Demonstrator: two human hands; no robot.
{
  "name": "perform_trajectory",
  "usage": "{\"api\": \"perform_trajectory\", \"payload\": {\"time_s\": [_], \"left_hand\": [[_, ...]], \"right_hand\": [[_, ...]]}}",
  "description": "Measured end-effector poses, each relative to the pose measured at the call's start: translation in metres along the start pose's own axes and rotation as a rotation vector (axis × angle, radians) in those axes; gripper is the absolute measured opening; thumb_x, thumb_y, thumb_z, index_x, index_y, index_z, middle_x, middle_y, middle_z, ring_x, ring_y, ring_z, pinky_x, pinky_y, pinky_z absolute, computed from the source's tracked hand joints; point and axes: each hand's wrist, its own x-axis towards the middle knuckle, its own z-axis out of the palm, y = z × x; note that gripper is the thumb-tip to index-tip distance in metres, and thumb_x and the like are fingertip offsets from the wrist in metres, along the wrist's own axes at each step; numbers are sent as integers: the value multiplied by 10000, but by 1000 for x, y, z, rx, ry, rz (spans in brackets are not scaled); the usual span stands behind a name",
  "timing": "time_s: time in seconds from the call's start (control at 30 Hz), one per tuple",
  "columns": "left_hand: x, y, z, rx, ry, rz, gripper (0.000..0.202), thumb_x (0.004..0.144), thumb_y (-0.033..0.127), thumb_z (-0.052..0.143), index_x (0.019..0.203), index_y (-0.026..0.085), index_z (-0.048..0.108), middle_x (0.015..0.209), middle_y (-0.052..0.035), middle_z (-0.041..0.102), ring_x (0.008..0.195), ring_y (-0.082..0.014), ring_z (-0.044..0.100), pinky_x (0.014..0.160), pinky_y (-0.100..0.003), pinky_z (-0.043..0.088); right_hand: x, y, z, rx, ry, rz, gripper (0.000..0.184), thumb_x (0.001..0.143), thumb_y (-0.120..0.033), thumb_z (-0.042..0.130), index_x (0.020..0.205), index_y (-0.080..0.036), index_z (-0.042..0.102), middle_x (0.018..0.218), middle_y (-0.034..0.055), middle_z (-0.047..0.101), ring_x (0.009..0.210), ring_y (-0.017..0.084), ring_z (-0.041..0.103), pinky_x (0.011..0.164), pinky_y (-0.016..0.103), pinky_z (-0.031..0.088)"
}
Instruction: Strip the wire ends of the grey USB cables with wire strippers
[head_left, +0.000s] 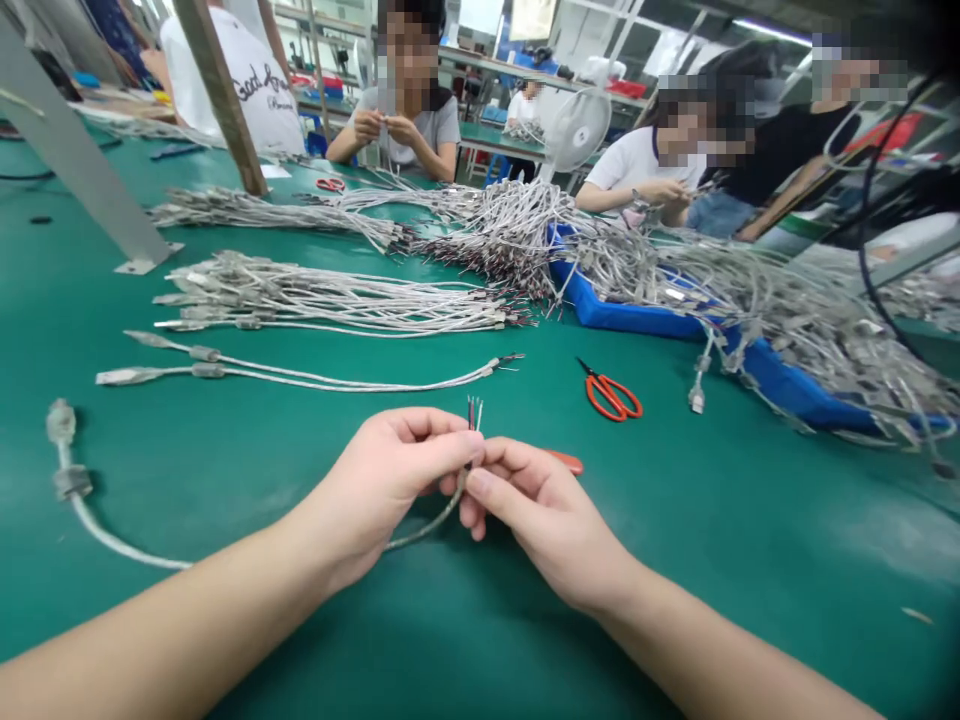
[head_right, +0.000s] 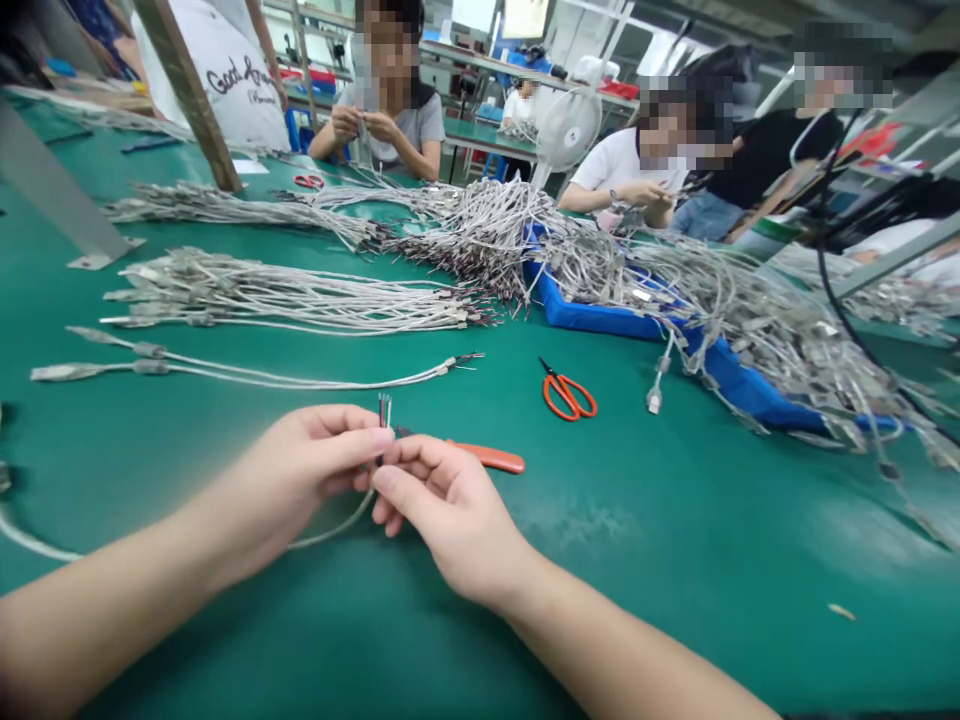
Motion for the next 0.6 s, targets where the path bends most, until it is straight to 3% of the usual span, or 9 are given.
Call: {"api": "perform_trajectory", "payload": {"time_s": [0.1, 0.23, 0.6], "left_hand": [[0, 4, -4, -38, -13, 40, 228, 807, 237, 660, 602, 153, 610, 521, 37, 539, 452, -67, 473, 486, -202, 368], [0, 6, -5, -47, -20, 78, 246, 808, 232, 664, 581, 156, 605, 505, 41, 538, 456, -72, 487, 496, -211, 379], [-3, 7, -1, 10, 123, 108, 195, 767, 220, 686, 599, 163, 602, 564, 34, 575, 454, -78, 507, 499, -219, 409]], "right_hand": [[-2, -1, 0, 23, -62, 18, 175, 865, -342, 652, 884, -168, 638, 827, 46, 677, 631, 122, 583, 595, 271, 476], [-3, -2, 2, 31, -69, 27, 152, 875, -326, 643, 905, -177, 630, 831, 48, 687, 618, 121, 587, 600, 277, 477], [-3, 1, 1, 54, -61, 46, 149, 850, -311, 676, 836, -194, 585, 811, 40, 706, 606, 123, 602, 596, 285, 480]]}}
